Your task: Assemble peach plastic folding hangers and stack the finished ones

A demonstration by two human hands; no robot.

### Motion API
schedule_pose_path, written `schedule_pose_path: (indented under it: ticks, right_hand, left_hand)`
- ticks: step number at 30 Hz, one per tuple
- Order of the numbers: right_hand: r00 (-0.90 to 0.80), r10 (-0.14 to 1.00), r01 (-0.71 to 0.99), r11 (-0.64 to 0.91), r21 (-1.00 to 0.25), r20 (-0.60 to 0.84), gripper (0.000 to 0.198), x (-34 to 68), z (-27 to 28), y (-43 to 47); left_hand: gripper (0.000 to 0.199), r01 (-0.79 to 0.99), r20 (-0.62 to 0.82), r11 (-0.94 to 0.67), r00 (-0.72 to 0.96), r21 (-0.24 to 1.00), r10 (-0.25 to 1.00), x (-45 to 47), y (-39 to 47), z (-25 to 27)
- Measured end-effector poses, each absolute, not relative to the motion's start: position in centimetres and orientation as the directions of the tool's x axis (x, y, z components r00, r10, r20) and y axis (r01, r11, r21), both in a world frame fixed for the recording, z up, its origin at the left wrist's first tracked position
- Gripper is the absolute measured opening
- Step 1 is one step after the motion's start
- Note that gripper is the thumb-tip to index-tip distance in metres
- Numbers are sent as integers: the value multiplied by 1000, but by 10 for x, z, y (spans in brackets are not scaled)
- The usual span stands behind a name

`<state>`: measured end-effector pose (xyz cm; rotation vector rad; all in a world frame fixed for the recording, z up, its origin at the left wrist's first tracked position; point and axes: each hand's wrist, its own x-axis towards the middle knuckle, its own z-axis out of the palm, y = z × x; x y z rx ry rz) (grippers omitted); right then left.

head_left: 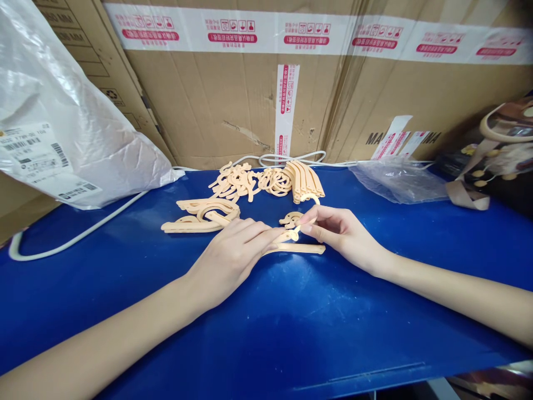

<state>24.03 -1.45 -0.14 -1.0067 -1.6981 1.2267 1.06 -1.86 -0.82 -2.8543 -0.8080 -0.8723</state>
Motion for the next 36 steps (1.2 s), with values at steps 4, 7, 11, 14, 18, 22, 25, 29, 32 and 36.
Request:
schedule_pose_path:
  ticks: [4,7,11,14,18,22,25,29,32,36]
  right_hand:
    - [-363,919,182,233,-955,155,17,241,-2,-14]
    - [-365,914,184,255,-949,175,18,240,-3,-15]
    - [-359,913,221,282,-933,191,19,240,-3,-16]
    - [-346,916,278,308,-910,204,20,240,-3,-16]
    - [-338,911,312,344,-886,235,21,241,-4,-17]
    - [-329,913,346,353,-869,240,21,241,-6,-18]
    - [-326,916,358,348,-866,233,22,241,-7,-18]
    - [-341,914,355,343,-870,221,24,241,-7,-17]
    - [-353,909,359,350,-865,221,25,240,-7,-17]
    - [-356,909,371,351,-860,218,23,240,-6,-17]
  left_hand:
    - [25,512,534,-856,707,64,463,11,-19,-9]
    - [25,529,532,-848,708,36,464,11,-19,-9]
    - [26,540,521,-842,717,6,463,11,-20,-8]
    - [26,544,525,-839,721,-25,452,11,-20,-8]
    - [27,552,525,-832,727,-61,443,11,-21,-9]
    - [31,562,511,-820,737,-103,441,11,-21,-8]
    - [33,564,489,-815,753,-134,441,11,-21,-8]
    - [34,566,476,-810,761,-153,441,11,-21,-9]
    - [34,568,466,-809,763,-152,449,10,-21,-10]
    - [35,568,461,-808,766,-157,449,10,-21,-9]
